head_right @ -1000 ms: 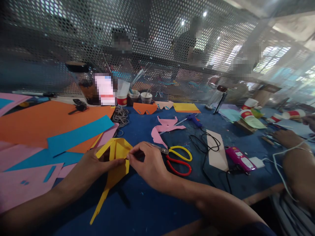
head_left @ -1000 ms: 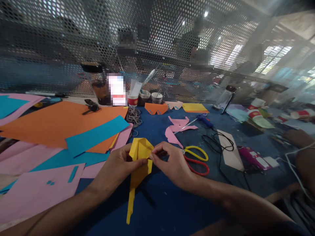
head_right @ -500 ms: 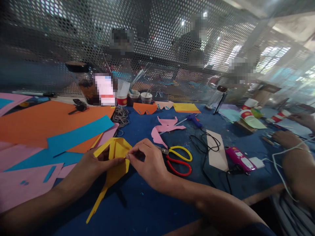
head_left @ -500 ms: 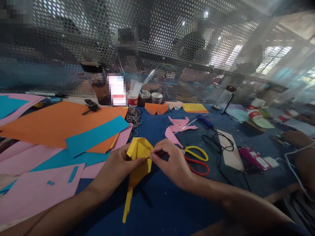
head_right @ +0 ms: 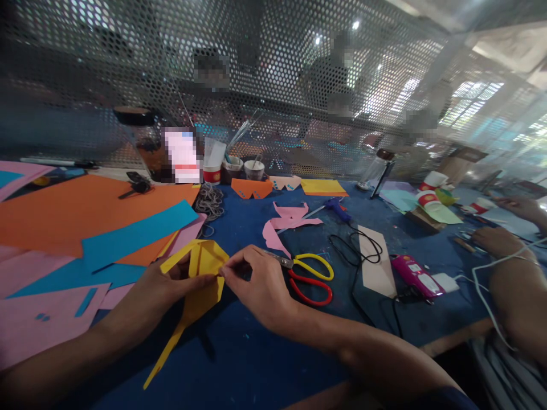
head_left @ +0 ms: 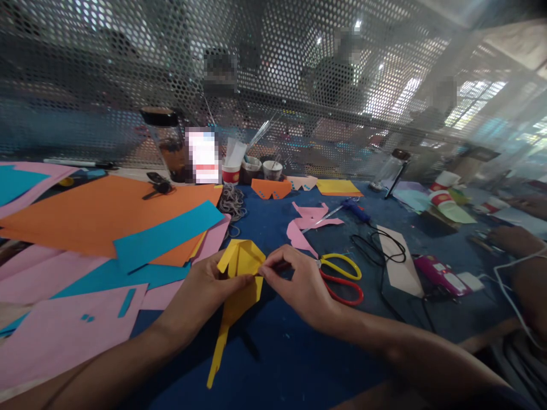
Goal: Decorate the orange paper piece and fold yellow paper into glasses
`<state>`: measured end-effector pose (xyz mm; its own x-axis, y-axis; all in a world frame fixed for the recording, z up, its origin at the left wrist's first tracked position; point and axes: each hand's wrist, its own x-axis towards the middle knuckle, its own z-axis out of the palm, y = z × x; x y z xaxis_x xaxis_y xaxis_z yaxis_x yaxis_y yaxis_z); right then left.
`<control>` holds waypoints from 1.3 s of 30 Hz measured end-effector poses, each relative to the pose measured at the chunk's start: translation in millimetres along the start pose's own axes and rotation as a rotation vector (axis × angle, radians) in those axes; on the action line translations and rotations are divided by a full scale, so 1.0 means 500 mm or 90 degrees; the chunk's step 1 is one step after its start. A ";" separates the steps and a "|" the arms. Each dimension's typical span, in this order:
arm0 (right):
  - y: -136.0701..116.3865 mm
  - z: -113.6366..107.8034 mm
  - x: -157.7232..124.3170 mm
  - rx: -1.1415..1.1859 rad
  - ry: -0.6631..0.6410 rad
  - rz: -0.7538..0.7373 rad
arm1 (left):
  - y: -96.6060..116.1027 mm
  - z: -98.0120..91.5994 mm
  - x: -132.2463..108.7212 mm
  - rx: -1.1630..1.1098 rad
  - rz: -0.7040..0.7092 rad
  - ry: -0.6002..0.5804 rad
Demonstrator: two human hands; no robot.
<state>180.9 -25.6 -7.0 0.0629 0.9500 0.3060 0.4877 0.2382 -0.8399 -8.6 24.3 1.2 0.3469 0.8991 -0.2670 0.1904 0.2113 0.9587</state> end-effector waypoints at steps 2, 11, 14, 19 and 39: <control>0.000 0.000 0.000 0.005 0.001 0.003 | -0.004 -0.001 0.003 -0.002 0.005 -0.008; -0.001 0.000 0.000 -0.013 0.010 0.006 | -0.018 -0.001 0.011 0.024 0.050 -0.026; 0.002 0.001 0.001 -0.016 0.018 0.002 | -0.018 -0.001 0.010 0.026 0.048 -0.029; 0.003 0.002 0.000 -0.006 0.017 -0.002 | -0.022 -0.001 0.011 0.015 0.041 -0.030; -0.009 -0.005 -0.001 0.107 -0.029 0.099 | 0.006 0.004 -0.002 -0.062 -0.011 -0.022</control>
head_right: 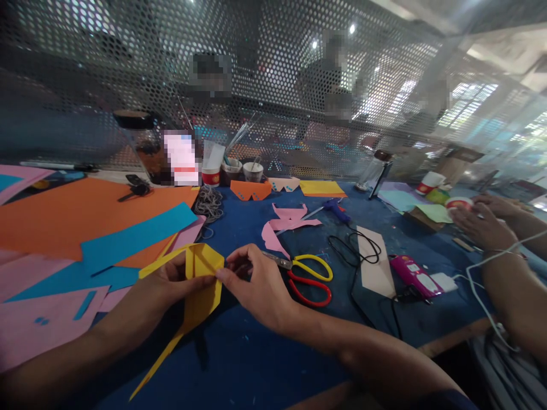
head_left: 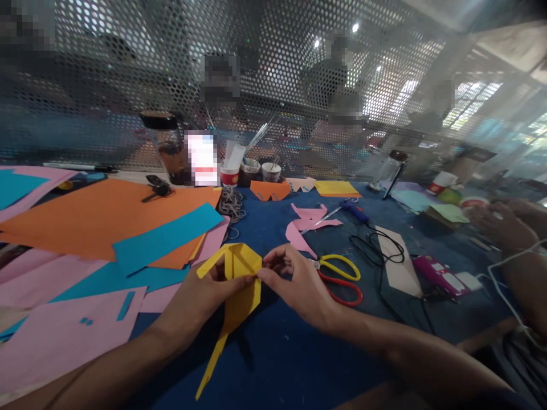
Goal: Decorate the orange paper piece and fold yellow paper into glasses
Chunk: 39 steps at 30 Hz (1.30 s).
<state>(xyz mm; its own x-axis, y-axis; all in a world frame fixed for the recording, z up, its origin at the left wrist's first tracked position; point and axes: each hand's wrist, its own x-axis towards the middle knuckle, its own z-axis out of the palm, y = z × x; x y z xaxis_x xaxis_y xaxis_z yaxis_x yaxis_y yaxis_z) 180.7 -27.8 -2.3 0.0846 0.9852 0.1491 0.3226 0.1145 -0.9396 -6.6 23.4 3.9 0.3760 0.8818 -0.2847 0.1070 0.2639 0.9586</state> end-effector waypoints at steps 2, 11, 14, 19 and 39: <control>-0.001 0.002 0.000 -0.002 -0.024 0.015 | -0.003 -0.002 0.002 -0.002 0.006 -0.009; 0.006 0.004 0.002 0.015 -0.035 0.031 | -0.001 0.000 -0.001 -0.009 -0.033 0.008; 0.008 0.005 0.003 0.021 -0.038 0.037 | -0.007 -0.001 -0.001 -0.013 -0.031 0.004; 0.009 0.004 0.005 0.024 -0.053 0.059 | -0.018 -0.003 0.005 -0.013 -0.018 0.000; 0.004 0.001 0.006 0.073 -0.105 0.101 | -0.032 -0.003 0.011 -0.040 -0.027 -0.007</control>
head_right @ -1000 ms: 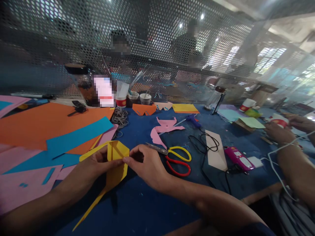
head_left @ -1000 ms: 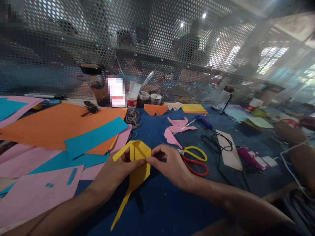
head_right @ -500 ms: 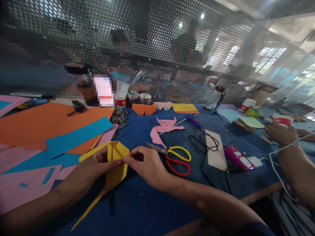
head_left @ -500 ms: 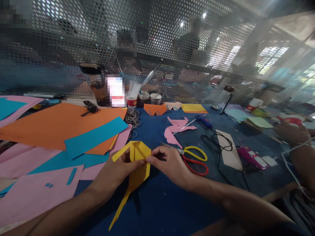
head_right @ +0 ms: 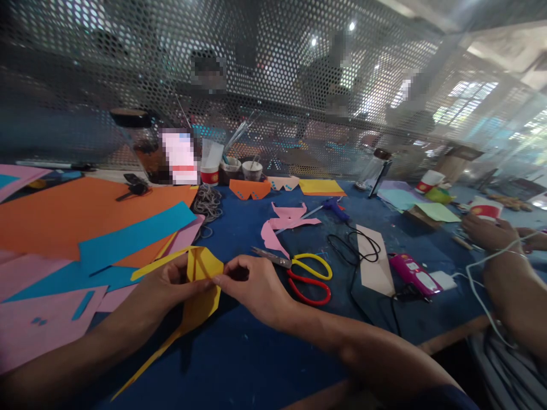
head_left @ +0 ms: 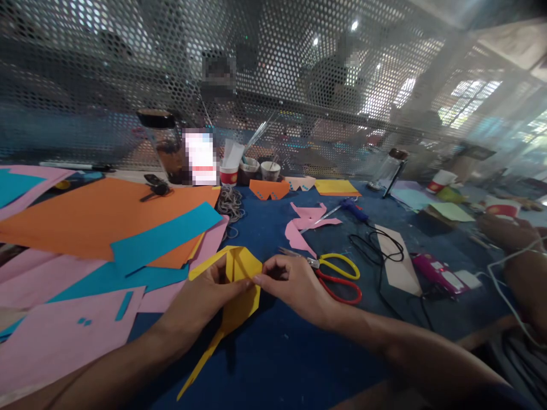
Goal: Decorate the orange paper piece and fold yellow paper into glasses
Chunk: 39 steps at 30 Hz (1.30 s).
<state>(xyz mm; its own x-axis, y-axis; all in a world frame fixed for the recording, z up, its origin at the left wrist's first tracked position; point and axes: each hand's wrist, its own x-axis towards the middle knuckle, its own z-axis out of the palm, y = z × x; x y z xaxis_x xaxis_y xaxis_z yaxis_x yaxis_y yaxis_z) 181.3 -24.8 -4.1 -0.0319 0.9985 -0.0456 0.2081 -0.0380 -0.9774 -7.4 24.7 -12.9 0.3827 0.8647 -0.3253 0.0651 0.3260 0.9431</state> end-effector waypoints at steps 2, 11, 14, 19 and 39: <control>-0.002 0.001 -0.002 -0.014 -0.004 0.000 | 0.002 0.001 -0.001 0.004 0.000 -0.007; -0.007 -0.006 -0.003 -0.085 -0.037 -0.033 | 0.013 0.000 -0.006 0.026 -0.014 -0.004; -0.008 -0.012 -0.001 -0.073 -0.054 -0.058 | 0.025 0.001 -0.008 0.027 -0.002 -0.014; -0.003 -0.009 -0.003 -0.053 -0.047 -0.017 | 0.023 -0.003 -0.006 0.037 0.022 -0.019; 0.008 -0.010 0.011 -0.066 0.031 -0.039 | 0.017 -0.002 -0.004 -0.028 0.041 -0.097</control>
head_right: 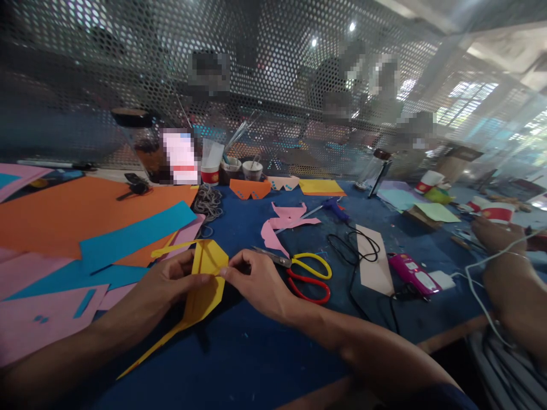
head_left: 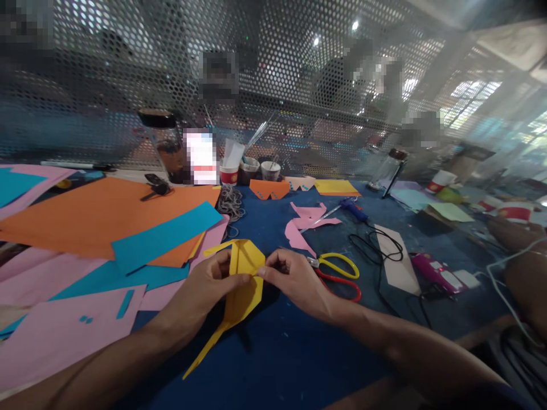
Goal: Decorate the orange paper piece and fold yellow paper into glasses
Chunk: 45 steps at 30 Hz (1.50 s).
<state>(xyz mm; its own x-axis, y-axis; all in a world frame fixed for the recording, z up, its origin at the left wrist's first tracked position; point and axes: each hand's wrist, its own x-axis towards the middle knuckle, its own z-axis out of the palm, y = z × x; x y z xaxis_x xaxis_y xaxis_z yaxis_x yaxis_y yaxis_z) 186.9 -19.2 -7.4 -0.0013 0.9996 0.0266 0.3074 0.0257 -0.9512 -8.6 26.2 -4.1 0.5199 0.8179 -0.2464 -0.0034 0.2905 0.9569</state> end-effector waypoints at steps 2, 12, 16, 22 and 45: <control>-0.004 0.001 -0.002 -0.014 0.003 0.002 | 0.000 0.002 0.001 0.011 0.001 0.010; -0.018 0.004 -0.007 -0.034 -0.013 -0.003 | 0.004 -0.002 -0.001 0.072 -0.013 0.038; -0.008 -0.002 0.000 -0.034 0.010 -0.003 | 0.005 -0.004 0.000 0.048 -0.025 -0.001; -0.003 -0.006 0.002 -0.017 -0.010 -0.013 | 0.004 -0.003 0.001 0.068 -0.090 0.024; 0.004 0.012 -0.012 -0.066 0.055 -0.130 | -0.015 -0.014 0.011 -0.072 -0.138 0.051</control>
<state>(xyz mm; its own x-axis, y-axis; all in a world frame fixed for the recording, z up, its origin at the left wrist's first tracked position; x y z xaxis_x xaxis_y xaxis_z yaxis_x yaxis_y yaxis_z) 182.0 -24.9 -11.4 0.0068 0.9694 0.2455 0.4050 0.2218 -0.8870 -11.9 32.1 -13.6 0.4498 0.7660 -0.4593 0.0027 0.5131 0.8583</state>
